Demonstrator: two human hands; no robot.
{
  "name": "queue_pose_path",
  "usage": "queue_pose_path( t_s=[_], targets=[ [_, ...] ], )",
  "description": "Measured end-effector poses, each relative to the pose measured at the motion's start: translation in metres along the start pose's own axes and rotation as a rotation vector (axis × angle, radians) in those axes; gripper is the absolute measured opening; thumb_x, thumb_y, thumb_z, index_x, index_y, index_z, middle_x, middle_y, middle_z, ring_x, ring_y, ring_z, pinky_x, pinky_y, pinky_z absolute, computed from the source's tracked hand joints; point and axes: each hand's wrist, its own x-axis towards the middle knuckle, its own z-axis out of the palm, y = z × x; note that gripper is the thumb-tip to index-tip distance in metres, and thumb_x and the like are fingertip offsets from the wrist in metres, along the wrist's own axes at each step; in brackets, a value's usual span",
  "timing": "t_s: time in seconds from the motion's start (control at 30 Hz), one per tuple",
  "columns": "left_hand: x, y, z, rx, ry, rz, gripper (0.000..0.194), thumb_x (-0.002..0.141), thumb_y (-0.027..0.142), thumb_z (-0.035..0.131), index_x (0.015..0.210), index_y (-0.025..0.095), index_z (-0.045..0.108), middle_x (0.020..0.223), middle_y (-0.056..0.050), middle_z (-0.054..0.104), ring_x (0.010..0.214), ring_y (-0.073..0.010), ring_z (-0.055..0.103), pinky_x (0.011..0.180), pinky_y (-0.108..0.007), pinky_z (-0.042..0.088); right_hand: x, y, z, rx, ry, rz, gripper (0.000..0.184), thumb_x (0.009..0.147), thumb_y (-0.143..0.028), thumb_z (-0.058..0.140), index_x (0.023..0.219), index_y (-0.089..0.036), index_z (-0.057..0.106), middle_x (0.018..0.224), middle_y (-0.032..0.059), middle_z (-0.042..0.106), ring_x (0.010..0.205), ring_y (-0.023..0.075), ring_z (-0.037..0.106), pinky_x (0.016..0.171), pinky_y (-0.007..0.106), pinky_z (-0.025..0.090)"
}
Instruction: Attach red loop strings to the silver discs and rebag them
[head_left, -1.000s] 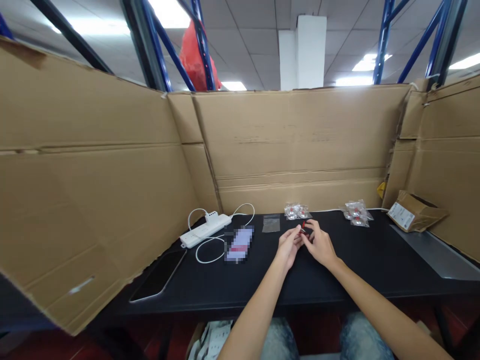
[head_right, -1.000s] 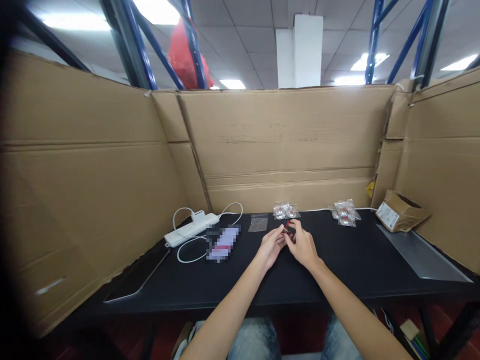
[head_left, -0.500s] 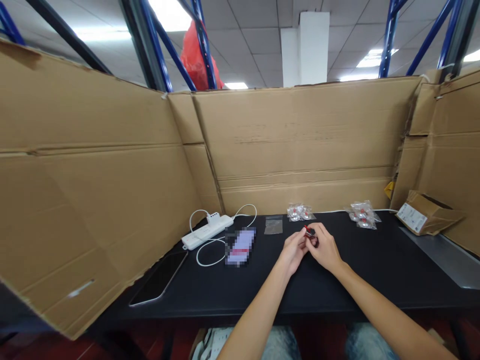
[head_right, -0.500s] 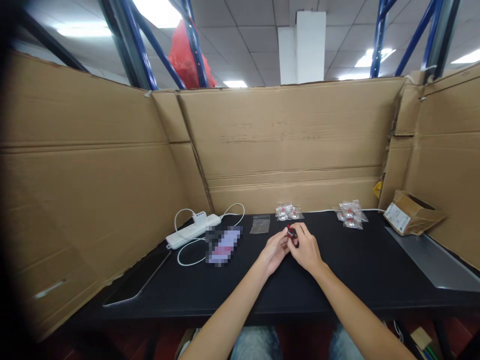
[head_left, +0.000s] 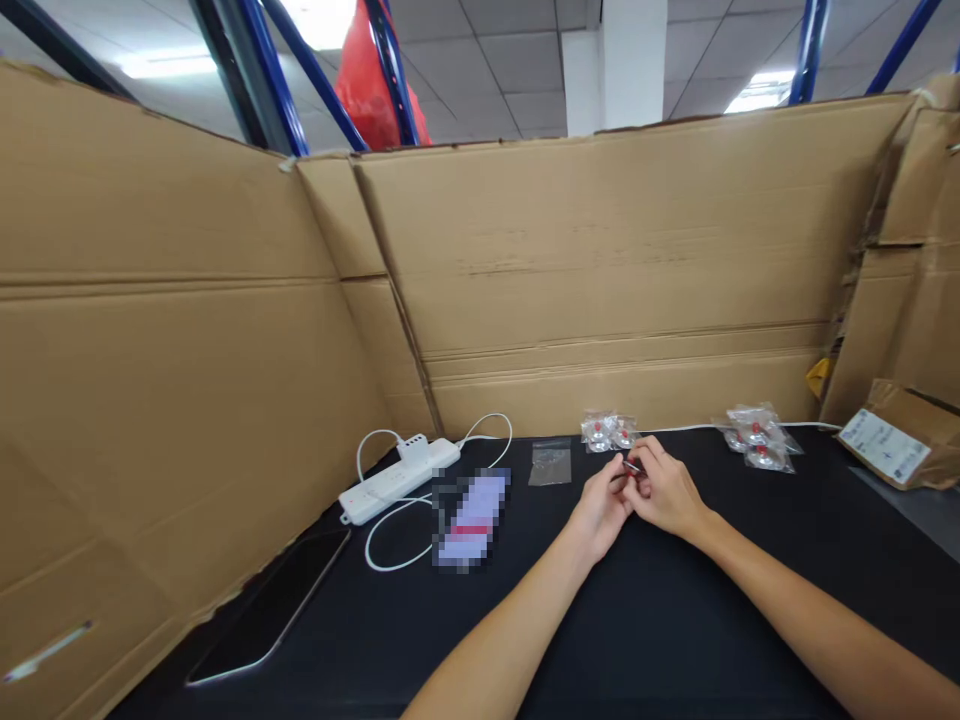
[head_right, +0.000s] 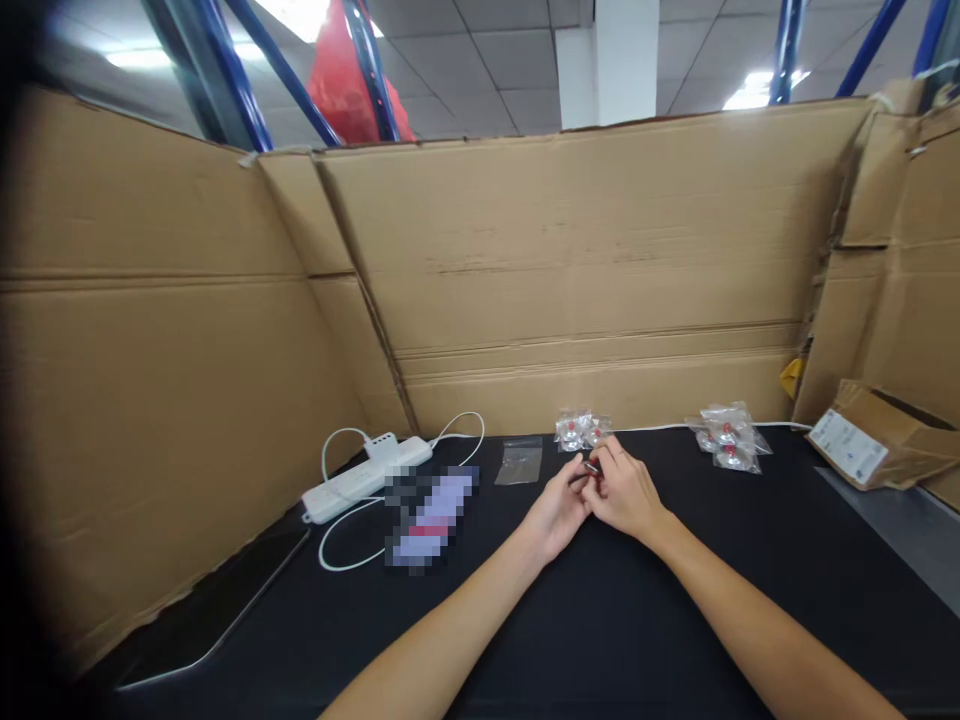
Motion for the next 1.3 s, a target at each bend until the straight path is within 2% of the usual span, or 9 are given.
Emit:
queue_pose_path(
  t_s=[0.17, 0.3, 0.4, 0.5, 0.67, 0.83, 1.0, 1.17, 1.3],
  targets=[
    [0.006, 0.002, 0.004, -0.113, 0.035, -0.035, 0.023, 0.089, 0.028, 0.06, 0.079, 0.008, 0.065, 0.072, -0.009, 0.067, 0.067, -0.0164, 0.067, 0.073, -0.028, 0.056, 0.005, 0.003, 0.01, 0.114, 0.043, 0.109, 0.021, 0.075, -0.012, 0.054, 0.092, -0.02, 0.048, 0.096, 0.0067, 0.051, 0.076, 0.0192, 0.057, 0.07, 0.031, 0.049],
    [-0.002, 0.006, 0.011, -0.146, 0.076, -0.081, 0.025, 0.091, 0.029, 0.058, 0.082, 0.007, 0.065, 0.076, -0.011, 0.068, 0.068, -0.0173, 0.067, 0.076, -0.029, 0.057, 0.008, -0.004, 0.005, 0.259, 0.091, 0.121, 0.022, 0.072, -0.008, 0.053, 0.088, -0.021, 0.047, 0.092, 0.0047, 0.048, 0.08, 0.0192, 0.055, 0.072, 0.031, 0.048],
    [-0.005, 0.011, 0.016, -0.144, 0.05, -0.095, 0.028, 0.092, 0.03, 0.055, 0.085, 0.005, 0.064, 0.077, -0.013, 0.068, 0.069, -0.0188, 0.068, 0.075, -0.03, 0.057, 0.009, -0.008, 0.001, 0.308, 0.122, 0.117, 0.022, 0.073, -0.008, 0.053, 0.089, -0.021, 0.048, 0.094, 0.0049, 0.049, 0.086, 0.0204, 0.055, 0.077, 0.033, 0.047],
    [-0.006, 0.016, 0.017, -0.144, 0.047, -0.091, 0.026, 0.092, 0.029, 0.055, 0.088, 0.005, 0.063, 0.079, -0.014, 0.068, 0.07, -0.02, 0.069, 0.072, -0.03, 0.058, 0.009, -0.008, 0.0, 0.329, 0.112, 0.127, 0.021, 0.076, -0.009, 0.053, 0.093, -0.021, 0.05, 0.097, 0.0056, 0.049, 0.089, 0.0206, 0.055, 0.079, 0.033, 0.046],
    [-0.007, 0.023, 0.017, -0.148, 0.133, -0.07, 0.026, 0.092, 0.029, 0.056, 0.089, 0.004, 0.062, 0.082, -0.016, 0.067, 0.076, -0.0212, 0.07, 0.078, -0.03, 0.058, 0.009, -0.009, -0.001, 0.35, 0.062, 0.135, 0.018, 0.082, -0.01, 0.05, 0.097, -0.02, 0.051, 0.097, 0.0057, 0.051, 0.091, 0.0206, 0.054, 0.081, 0.034, 0.045],
    [-0.008, 0.024, 0.021, -0.161, 0.148, -0.052, 0.023, 0.091, 0.027, 0.057, 0.092, 0.004, 0.061, 0.088, -0.018, 0.068, 0.081, -0.0221, 0.07, 0.082, -0.03, 0.058, 0.009, -0.012, 0.002, 0.409, 0.103, 0.208, 0.012, 0.084, -0.013, 0.05, 0.094, -0.02, 0.053, 0.093, 0.0046, 0.052, 0.086, 0.0196, 0.054, 0.078, 0.033, 0.044],
    [-0.008, 0.027, 0.022, -0.114, 0.182, -0.064, 0.026, 0.092, 0.029, 0.057, 0.092, 0.004, 0.061, 0.089, -0.019, 0.068, 0.081, -0.022, 0.071, 0.081, -0.029, 0.058, 0.008, -0.014, 0.01, 0.509, 0.134, 0.301, 0.01, 0.086, -0.016, 0.048, 0.093, -0.02, 0.054, 0.091, 0.0038, 0.054, 0.083, 0.0189, 0.055, 0.075, 0.031, 0.044],
    [-0.008, 0.029, 0.016, 0.023, 0.214, -0.063, 0.027, 0.089, 0.033, 0.061, 0.086, 0.007, 0.063, 0.083, -0.016, 0.069, 0.079, -0.0219, 0.07, 0.079, -0.031, 0.058, 0.008, -0.01, 0.007, 0.472, 0.073, 0.261, 0.01, 0.084, -0.013, 0.049, 0.09, -0.019, 0.055, 0.087, 0.0031, 0.053, 0.078, 0.0176, 0.054, 0.072, 0.03, 0.044],
    [-0.009, 0.026, 0.013, 0.17, 0.147, 0.021, 0.029, 0.084, 0.036, 0.068, 0.087, 0.007, 0.067, 0.091, -0.018, 0.071, 0.086, -0.0222, 0.07, 0.088, -0.035, 0.055, 0.009, -0.003, 0.004, 0.43, 0.03, 0.235, 0.008, 0.084, -0.014, 0.051, 0.089, -0.019, 0.055, 0.083, 0.0021, 0.053, 0.071, 0.0158, 0.052, 0.066, 0.028, 0.043]
  ],
)
